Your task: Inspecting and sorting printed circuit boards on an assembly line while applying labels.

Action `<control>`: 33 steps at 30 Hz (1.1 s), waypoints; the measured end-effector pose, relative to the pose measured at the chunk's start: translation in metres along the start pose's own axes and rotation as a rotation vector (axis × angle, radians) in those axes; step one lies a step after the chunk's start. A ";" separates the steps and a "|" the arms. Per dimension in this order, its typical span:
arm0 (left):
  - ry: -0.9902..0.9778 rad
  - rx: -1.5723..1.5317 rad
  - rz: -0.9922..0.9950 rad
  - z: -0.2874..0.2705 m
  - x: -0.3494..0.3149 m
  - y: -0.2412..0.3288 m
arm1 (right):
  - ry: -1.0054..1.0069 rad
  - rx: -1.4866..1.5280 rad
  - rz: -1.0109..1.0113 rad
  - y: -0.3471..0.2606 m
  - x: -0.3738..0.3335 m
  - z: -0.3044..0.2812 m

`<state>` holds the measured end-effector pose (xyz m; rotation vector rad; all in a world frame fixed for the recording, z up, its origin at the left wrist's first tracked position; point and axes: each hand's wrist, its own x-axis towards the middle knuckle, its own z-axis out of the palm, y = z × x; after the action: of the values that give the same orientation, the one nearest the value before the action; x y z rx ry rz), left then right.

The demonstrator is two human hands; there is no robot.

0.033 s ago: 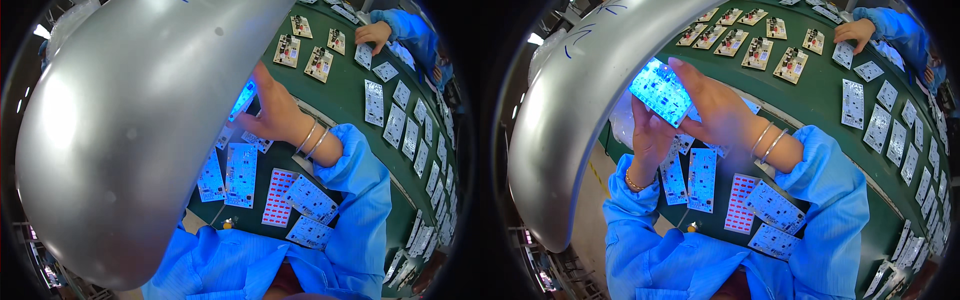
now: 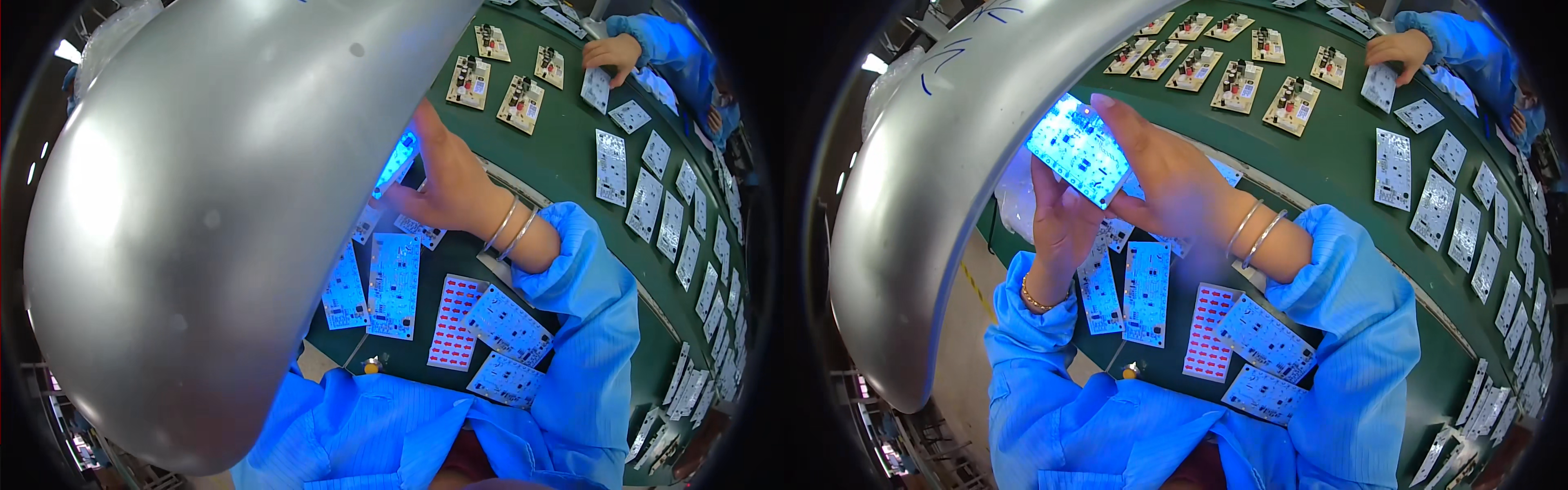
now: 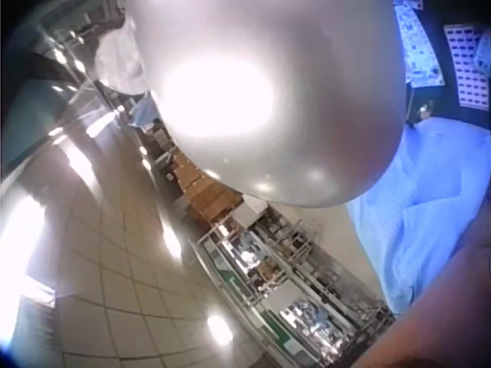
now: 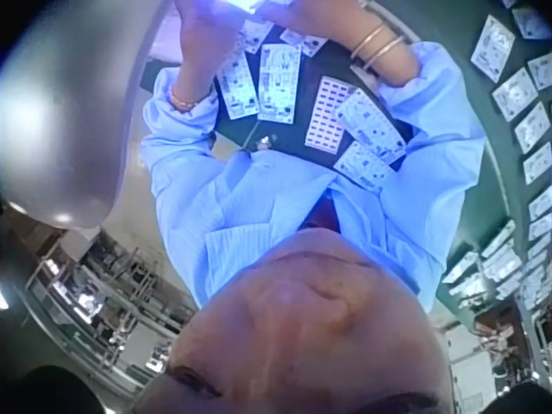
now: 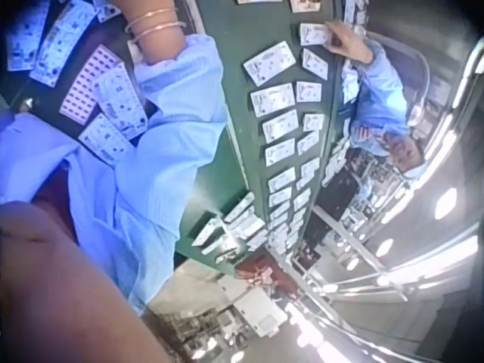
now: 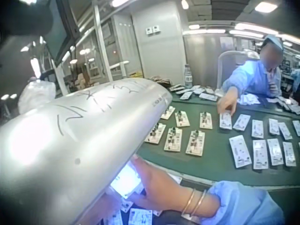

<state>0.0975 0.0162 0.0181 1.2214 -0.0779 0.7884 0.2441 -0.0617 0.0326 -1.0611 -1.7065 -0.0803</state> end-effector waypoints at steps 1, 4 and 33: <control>0.079 -0.002 -0.009 0.002 -0.001 0.001 | -0.003 0.020 0.014 -0.002 0.000 0.000; 0.315 -0.041 -0.052 0.019 0.005 0.004 | 0.009 0.045 0.049 0.001 -0.001 0.002; 0.070 -0.009 -0.033 0.009 -0.001 -0.005 | 0.143 -0.053 -0.036 0.001 -0.014 0.006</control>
<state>0.1027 0.0072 0.0171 1.1822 -0.0038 0.8005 0.2407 -0.0658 0.0183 -1.0393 -1.6021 -0.2206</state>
